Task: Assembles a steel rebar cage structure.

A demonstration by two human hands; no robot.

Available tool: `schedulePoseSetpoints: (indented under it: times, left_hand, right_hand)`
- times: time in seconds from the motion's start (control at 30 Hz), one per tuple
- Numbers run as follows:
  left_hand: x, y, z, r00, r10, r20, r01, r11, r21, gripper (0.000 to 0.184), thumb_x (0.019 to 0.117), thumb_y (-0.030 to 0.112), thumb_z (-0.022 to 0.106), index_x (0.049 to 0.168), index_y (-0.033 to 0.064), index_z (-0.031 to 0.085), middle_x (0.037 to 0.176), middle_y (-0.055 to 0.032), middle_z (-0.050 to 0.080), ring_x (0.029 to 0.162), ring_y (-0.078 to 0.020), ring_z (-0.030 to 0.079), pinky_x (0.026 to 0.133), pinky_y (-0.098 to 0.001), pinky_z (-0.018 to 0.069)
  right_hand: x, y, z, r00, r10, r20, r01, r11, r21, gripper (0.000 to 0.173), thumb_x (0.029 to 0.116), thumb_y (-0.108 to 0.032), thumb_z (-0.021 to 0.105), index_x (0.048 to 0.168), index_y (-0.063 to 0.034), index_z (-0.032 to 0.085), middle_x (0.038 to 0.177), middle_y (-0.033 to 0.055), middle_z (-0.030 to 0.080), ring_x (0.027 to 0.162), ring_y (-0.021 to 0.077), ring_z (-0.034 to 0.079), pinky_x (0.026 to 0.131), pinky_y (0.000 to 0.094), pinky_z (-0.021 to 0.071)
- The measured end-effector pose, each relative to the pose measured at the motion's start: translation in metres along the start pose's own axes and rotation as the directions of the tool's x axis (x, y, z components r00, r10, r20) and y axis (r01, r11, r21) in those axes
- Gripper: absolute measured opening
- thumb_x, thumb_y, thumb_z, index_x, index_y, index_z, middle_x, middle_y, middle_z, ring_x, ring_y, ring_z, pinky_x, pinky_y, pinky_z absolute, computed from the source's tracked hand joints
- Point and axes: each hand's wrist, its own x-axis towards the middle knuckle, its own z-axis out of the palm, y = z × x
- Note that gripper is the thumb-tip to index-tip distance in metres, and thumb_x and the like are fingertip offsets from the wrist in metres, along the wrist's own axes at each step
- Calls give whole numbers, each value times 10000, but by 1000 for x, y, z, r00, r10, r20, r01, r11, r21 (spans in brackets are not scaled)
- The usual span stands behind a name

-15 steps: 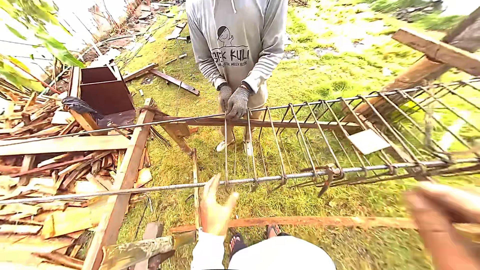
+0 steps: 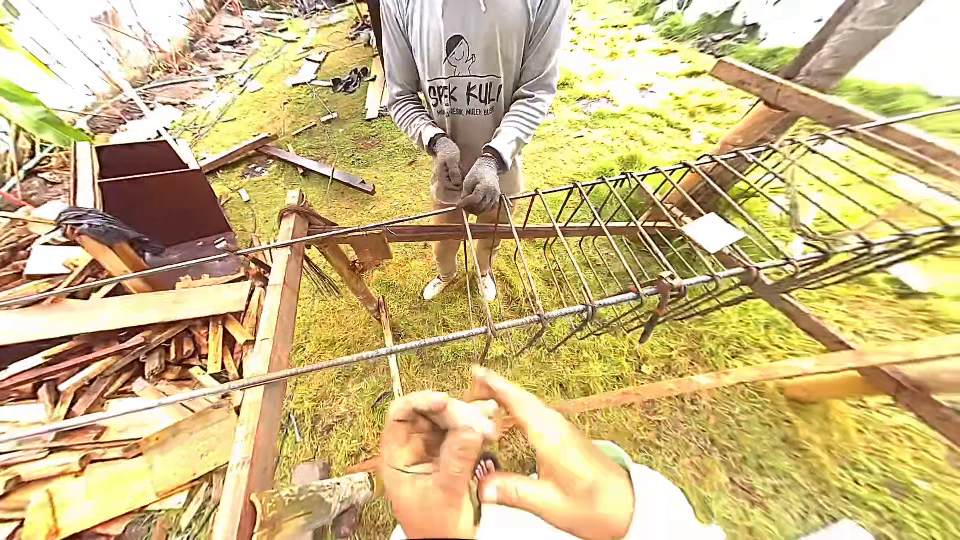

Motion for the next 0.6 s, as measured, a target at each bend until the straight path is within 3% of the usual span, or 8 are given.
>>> schedulePoseSetpoints:
  times: [0.1,0.2,0.27,0.33,0.37,0.43,0.5,0.6]
  left_hand:
    - [16,29,-36,997,-73,-21,69,988,-139,151,993,309,649,1098,203,675,686,64,636,550,-22,604,528,-193,538]
    - [24,45,-91,996,-90,-2,88,972,-217,186,1007,319,619,1087,163,683,644,39,606,494,-41,575,473,-192,515]
    - [18,45,-114,980,-189,-69,184,980,-79,182,1007,261,635,1139,159,708,710,3,683,591,-106,673,589,-282,605]
    - [9,37,-124,957,-177,-232,241,927,288,336,1008,71,534,1344,77,536,1000,-15,730,876,-101,727,787,-303,629]
    - [7,31,-129,964,-109,-241,223,827,516,502,967,37,554,1447,-22,421,1225,-43,649,1080,-60,653,905,-263,576]
    - [4,15,-131,995,-15,-102,90,620,780,693,914,126,665,1461,-166,357,1497,-276,458,1390,-224,473,1120,-351,433]
    - [-6,0,-111,980,-168,108,6,567,824,621,938,250,678,1398,-129,501,1450,-295,519,1388,-287,497,1144,-425,435]
    - [-30,-24,-70,790,-576,209,222,587,779,400,1033,196,559,1373,-7,611,1260,-124,699,1154,-170,674,1021,-387,546]
  right_hand:
    - [-23,29,20,975,112,193,-149,970,191,295,1058,-237,570,1193,-12,705,947,105,741,796,142,704,748,355,604]
    - [-50,50,-12,956,193,220,-246,938,245,337,1058,-307,547,1164,-53,741,1056,50,750,883,67,687,797,285,583]
    - [-55,49,-42,961,218,173,-221,975,-2,319,1071,-289,535,1179,-80,751,1066,60,743,958,120,696,877,334,583]
    - [-47,37,-54,955,280,100,-202,858,-473,242,1041,-158,544,1174,-120,742,985,115,712,927,276,701,826,495,588]
    - [-43,35,-53,957,283,65,-178,747,-641,224,1000,-95,578,1157,-125,735,968,143,703,920,335,703,789,539,588]
    - [-34,37,-43,971,227,78,-80,613,-786,233,931,-23,643,1122,-125,727,967,153,695,927,370,691,784,557,574]
    - [-23,34,-26,980,125,158,58,580,-813,230,882,4,682,1079,-112,707,953,142,676,911,369,672,751,550,559]
    - [-10,28,-1,971,-42,234,222,513,-829,148,903,-29,647,1012,-123,681,888,84,647,860,297,654,710,459,534]
